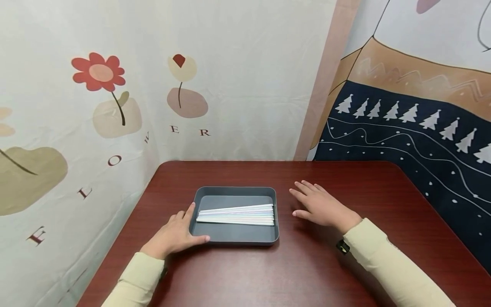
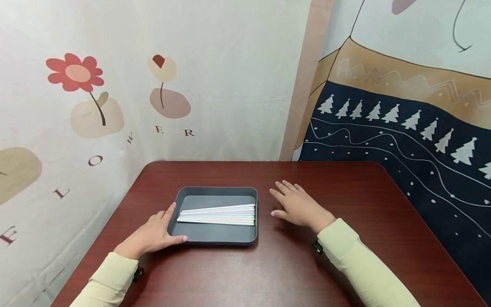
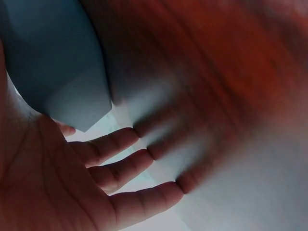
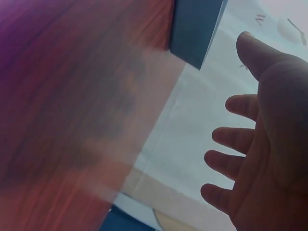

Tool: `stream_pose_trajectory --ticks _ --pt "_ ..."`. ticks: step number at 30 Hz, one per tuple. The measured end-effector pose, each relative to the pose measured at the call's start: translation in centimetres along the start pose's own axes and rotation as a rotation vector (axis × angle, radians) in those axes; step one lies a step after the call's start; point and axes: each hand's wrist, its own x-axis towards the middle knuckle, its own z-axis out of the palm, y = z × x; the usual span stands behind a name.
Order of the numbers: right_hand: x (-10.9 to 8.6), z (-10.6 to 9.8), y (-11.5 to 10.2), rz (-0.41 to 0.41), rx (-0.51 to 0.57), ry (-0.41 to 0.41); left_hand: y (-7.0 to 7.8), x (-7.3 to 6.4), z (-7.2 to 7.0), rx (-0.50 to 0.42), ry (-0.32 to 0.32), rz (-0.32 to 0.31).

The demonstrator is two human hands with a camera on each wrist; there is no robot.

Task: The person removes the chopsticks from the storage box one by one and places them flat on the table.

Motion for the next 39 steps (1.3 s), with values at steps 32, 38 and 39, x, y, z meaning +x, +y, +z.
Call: stream_pose_trajectory --ticks 32,38,39 --pt "7.6 -0.3 -5.1 -0.277 -0.224 -0.042 0.2 0.3 0.1 0.001 -0.006 -0.017" --pt "9.1 0.6 -5.9 -0.299 -0.263 -0.049 0.1 0.2 0.1 0.0 -0.01 -0.019" --pt "9.3 0.7 -6.1 -0.305 -0.267 -0.05 0.0 0.2 0.1 0.0 -0.009 -0.02"
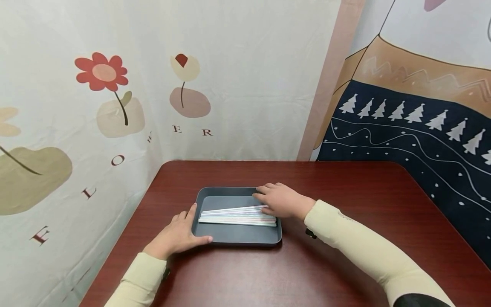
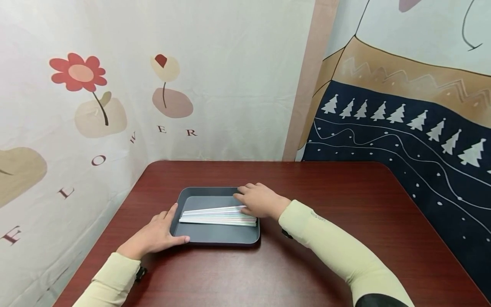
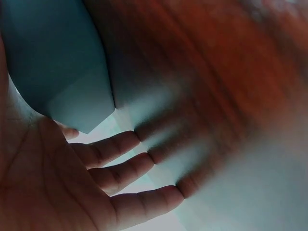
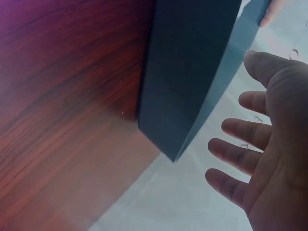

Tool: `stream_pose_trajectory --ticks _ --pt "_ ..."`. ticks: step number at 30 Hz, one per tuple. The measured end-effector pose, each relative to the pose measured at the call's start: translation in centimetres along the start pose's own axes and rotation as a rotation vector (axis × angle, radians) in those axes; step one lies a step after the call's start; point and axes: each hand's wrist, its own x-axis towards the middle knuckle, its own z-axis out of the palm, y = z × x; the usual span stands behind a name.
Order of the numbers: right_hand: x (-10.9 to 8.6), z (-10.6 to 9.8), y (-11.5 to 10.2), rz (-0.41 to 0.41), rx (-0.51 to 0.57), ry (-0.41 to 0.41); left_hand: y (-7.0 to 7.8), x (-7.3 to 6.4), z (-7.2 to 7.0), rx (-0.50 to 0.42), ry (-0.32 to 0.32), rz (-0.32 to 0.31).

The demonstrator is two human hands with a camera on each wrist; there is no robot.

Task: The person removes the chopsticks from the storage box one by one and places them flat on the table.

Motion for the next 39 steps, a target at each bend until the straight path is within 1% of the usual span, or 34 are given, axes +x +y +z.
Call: stream_pose_trajectory --ticks 6,10,17,20,23,27,31,35,39 --pt "1.4 0.1 -0.8 -0.039 0.001 0.006 0.0 -0.1 0.0 -0.005 -0.009 -0.009" --pt "2.3 0.4 -0.8 -0.048 0.01 0.024 -0.1 -0.1 0.0 -0.005 -0.012 -0.014" --pt "3.3 1.2 -0.1 -0.05 0.116 0.059 -0.1 0.0 0.1 -0.006 -0.005 0.0" --pt "3.7 1.4 0.1 -0.048 0.145 0.078 -0.1 0.0 0.1 -0.004 -0.002 0.002" --pt "4.0 1.3 0.1 -0.036 0.18 0.09 0.0 0.0 0.1 -0.004 0.0 0.001" --pt "4.2 1.0 -0.1 -0.014 0.26 0.091 0.0 0.1 0.0 -0.009 0.002 0.002" --pt "4.6 1.2 -0.2 0.012 0.311 0.092 0.0 0.1 0.0 -0.009 0.002 0.001" --pt "4.8 1.5 0.1 0.059 0.365 0.077 0.0 0.1 0.0 -0.008 -0.001 -0.001" --pt "4.8 1.4 0.5 0.108 0.435 0.056 0.0 0.0 0.0 -0.007 0.001 0.002"
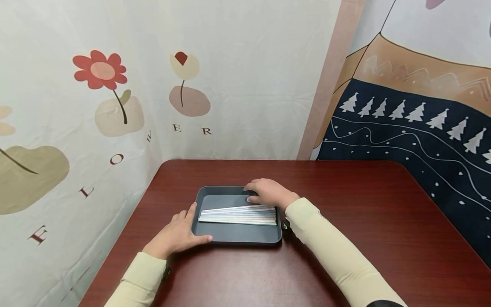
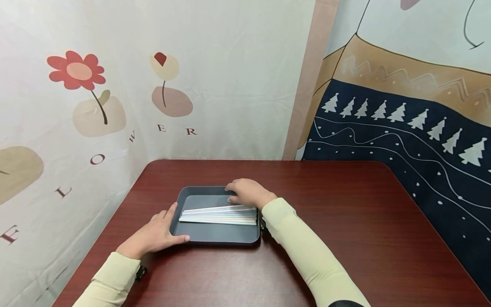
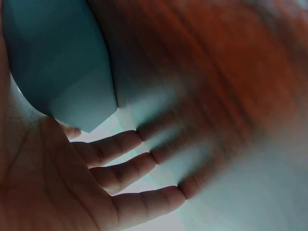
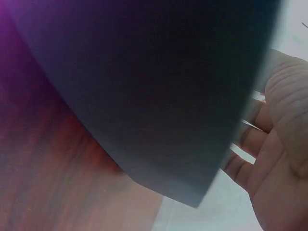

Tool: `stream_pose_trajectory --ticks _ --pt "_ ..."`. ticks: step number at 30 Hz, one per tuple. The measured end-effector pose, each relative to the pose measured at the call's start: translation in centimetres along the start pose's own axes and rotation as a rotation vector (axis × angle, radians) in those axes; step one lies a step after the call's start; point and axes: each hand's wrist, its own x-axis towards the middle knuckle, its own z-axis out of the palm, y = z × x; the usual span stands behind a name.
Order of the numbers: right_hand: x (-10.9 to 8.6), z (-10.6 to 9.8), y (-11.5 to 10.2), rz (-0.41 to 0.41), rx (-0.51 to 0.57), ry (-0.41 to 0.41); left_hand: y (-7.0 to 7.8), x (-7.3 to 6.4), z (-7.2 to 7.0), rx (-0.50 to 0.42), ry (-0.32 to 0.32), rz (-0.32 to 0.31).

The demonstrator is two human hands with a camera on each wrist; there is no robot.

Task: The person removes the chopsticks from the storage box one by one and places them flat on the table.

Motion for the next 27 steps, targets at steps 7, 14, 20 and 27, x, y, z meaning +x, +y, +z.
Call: stream_pose_trajectory --ticks 7,14,20,27 --pt "0.0 -1.0 0.2 0.009 0.078 0.004 0.0 0.0 -0.1 -0.004 0.004 0.006" --pt "0.5 -1.3 0.0 -0.042 0.16 0.021 0.0 0.1 0.1 -0.01 -0.006 -0.001" --pt "1.0 -0.9 -0.5 -0.017 0.233 0.01 0.0 0.1 0.0 -0.012 -0.009 -0.009" --pt "1.3 0.0 -1.0 0.006 0.29 0.027 -0.1 0.1 0.0 -0.015 -0.013 -0.013"
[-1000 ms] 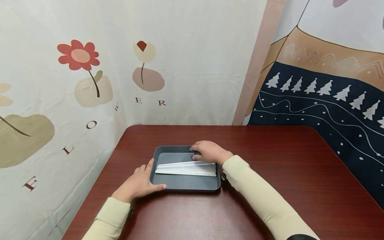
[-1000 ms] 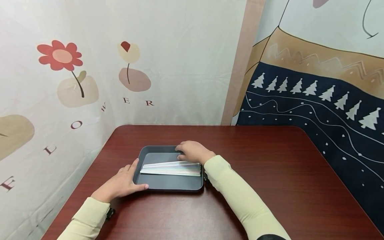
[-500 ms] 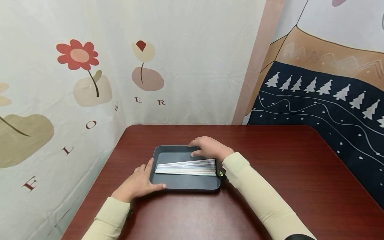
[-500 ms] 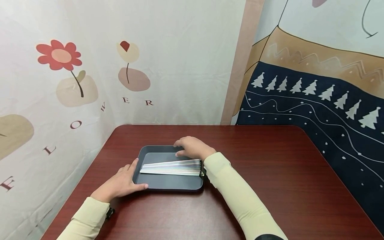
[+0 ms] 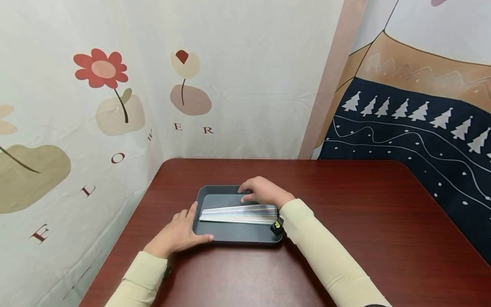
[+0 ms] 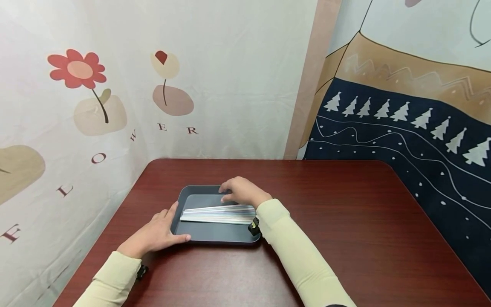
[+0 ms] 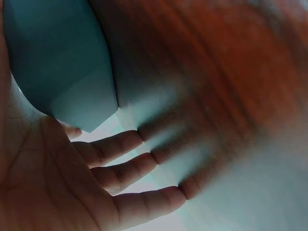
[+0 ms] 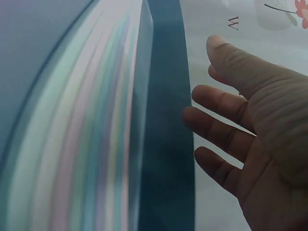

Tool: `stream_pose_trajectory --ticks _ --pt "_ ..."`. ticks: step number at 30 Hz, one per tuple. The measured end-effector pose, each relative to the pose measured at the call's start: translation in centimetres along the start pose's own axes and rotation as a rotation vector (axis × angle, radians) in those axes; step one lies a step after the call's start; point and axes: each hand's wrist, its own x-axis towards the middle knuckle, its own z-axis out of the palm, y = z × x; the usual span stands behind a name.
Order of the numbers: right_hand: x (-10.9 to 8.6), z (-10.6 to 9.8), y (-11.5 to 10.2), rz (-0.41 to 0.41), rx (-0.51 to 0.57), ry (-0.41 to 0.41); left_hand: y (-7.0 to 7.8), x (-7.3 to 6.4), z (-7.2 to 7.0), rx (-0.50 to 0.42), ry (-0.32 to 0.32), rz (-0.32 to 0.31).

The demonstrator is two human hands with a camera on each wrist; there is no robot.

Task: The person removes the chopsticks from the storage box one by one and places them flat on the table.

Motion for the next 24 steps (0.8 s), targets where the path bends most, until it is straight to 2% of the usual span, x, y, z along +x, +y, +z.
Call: stream_pose_trajectory --ticks 9,24 --pt "-0.1 1.9 0.4 0.028 0.084 -0.007 0.1 0.0 0.0 0.005 -0.004 0.0" --pt "-0.2 3.7 1.2 0.048 0.062 0.0 -0.1 0.0 0.1 0.002 0.002 0.005"
